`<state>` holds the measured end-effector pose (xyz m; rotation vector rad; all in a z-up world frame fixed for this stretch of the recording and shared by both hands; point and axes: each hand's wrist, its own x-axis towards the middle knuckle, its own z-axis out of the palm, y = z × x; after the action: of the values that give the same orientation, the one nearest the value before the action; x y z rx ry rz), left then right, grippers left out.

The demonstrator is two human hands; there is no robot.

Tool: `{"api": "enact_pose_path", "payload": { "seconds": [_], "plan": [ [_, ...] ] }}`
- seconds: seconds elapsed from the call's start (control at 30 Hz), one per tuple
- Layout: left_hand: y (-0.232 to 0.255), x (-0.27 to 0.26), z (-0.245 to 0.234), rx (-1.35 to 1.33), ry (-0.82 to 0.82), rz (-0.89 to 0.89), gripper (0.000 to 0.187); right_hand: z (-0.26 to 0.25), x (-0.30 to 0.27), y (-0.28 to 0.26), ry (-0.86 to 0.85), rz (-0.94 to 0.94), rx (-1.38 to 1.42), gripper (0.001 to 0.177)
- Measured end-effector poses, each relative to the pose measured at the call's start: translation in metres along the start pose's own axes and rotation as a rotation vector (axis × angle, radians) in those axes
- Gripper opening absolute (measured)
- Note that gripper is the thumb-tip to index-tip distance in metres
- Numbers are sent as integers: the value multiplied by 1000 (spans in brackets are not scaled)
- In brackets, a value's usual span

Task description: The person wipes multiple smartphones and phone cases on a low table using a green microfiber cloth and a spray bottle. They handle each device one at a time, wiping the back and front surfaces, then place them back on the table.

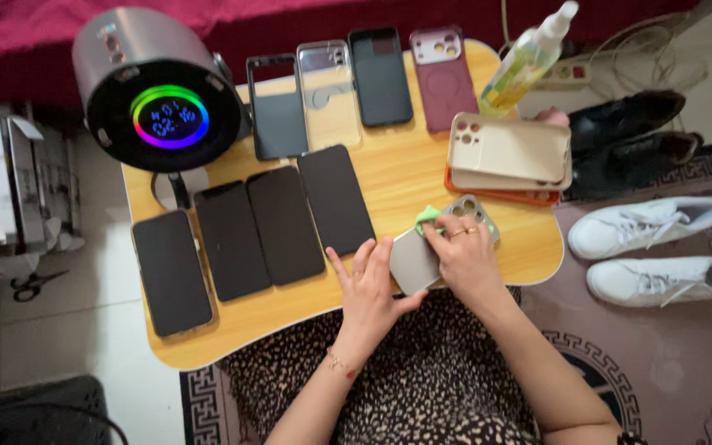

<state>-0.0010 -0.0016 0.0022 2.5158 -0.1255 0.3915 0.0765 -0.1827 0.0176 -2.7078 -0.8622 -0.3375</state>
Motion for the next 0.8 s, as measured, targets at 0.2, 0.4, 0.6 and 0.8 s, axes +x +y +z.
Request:
{"api": "enact_pose_path", "payload": {
  "seconds": [0.2, 0.4, 0.6, 0.8],
  "plan": [
    [-1, -3, 2, -3, 16, 10, 111, -28, -54, -14, -73, 16, -1, 49],
    [-4, 0, 0, -9, 12, 43, 110, -20, -30, 1, -24, 44, -60, 43],
    [-6, -2, 2, -32, 0, 11, 119, 6, 14, -25, -42, -130, -56, 36],
    [-9, -10, 10, -88, 37, 9, 125, 5, 10, -21, -12, -141, 10, 36]
  ]
}}
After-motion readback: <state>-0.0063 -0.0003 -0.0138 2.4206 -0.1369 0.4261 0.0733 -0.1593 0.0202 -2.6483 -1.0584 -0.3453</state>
